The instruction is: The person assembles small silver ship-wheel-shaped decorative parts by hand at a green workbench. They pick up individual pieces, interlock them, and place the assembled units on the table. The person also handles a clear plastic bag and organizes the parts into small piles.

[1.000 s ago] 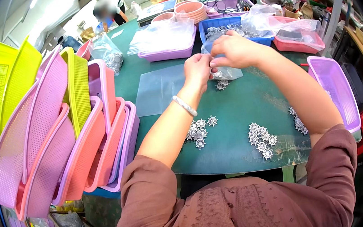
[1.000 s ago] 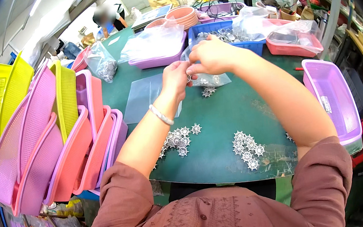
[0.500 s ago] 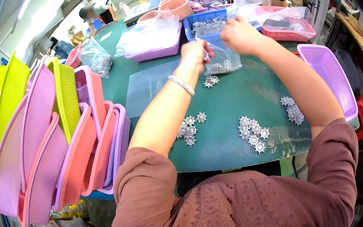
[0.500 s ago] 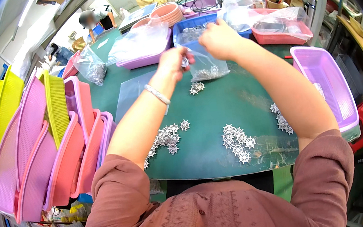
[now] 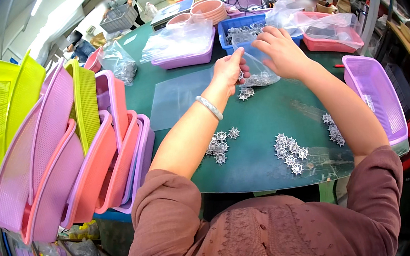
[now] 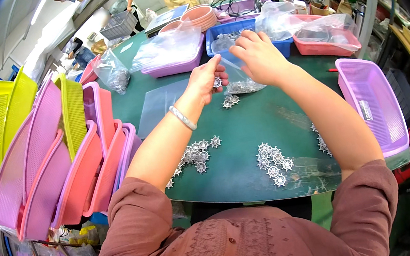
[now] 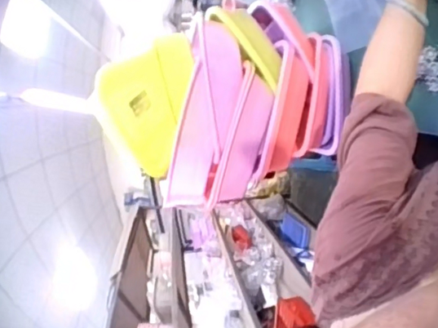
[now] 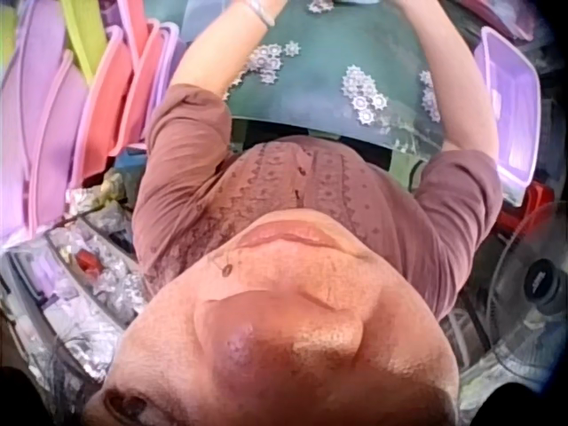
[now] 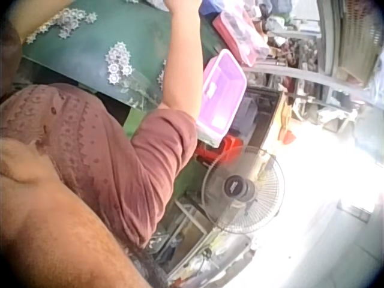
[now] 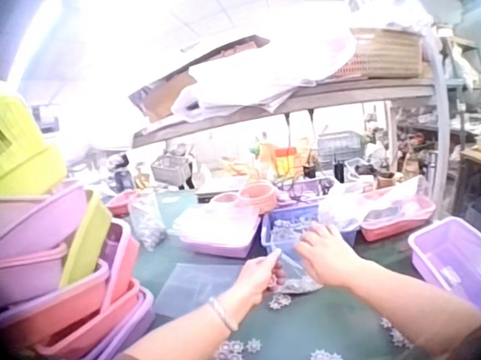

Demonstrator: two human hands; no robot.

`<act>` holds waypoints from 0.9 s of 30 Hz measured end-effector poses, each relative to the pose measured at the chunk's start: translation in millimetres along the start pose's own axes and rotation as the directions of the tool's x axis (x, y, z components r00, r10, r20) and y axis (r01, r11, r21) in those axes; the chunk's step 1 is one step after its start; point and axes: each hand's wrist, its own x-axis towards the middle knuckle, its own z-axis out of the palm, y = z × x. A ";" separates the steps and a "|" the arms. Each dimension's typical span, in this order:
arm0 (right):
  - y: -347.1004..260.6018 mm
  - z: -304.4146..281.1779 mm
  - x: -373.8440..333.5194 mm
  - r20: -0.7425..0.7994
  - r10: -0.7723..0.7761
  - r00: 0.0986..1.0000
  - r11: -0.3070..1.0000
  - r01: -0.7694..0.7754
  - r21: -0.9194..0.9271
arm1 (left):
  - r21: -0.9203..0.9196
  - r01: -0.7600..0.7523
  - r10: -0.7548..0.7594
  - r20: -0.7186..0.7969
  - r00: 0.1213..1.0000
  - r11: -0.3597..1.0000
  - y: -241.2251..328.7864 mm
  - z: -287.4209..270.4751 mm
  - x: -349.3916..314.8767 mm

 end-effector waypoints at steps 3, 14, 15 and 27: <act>-8.4 -8.2 -3.2 0.002 -0.008 1.000 1.000 0.008 0.009 | -0.005 0.010 -0.010 0.012 1.000 1.000 -4.1 -5.0 -6.4; -53.7 -55.0 -37.3 -0.047 -0.034 0.998 0.995 0.039 0.096 | -0.008 0.037 -0.036 0.103 0.994 0.999 -22.7 -19.0 -51.9; -59.2 -59.0 -44.5 -0.070 -0.055 0.996 0.993 0.063 0.104 | -0.011 0.035 -0.033 0.119 0.992 0.999 -26.1 -20.3 -57.6; -92.7 -32.6 -137.1 0.550 -0.117 0.827 0.885 -0.164 0.435 | -0.070 0.158 -0.132 0.280 0.951 0.985 -71.6 -10.7 -117.1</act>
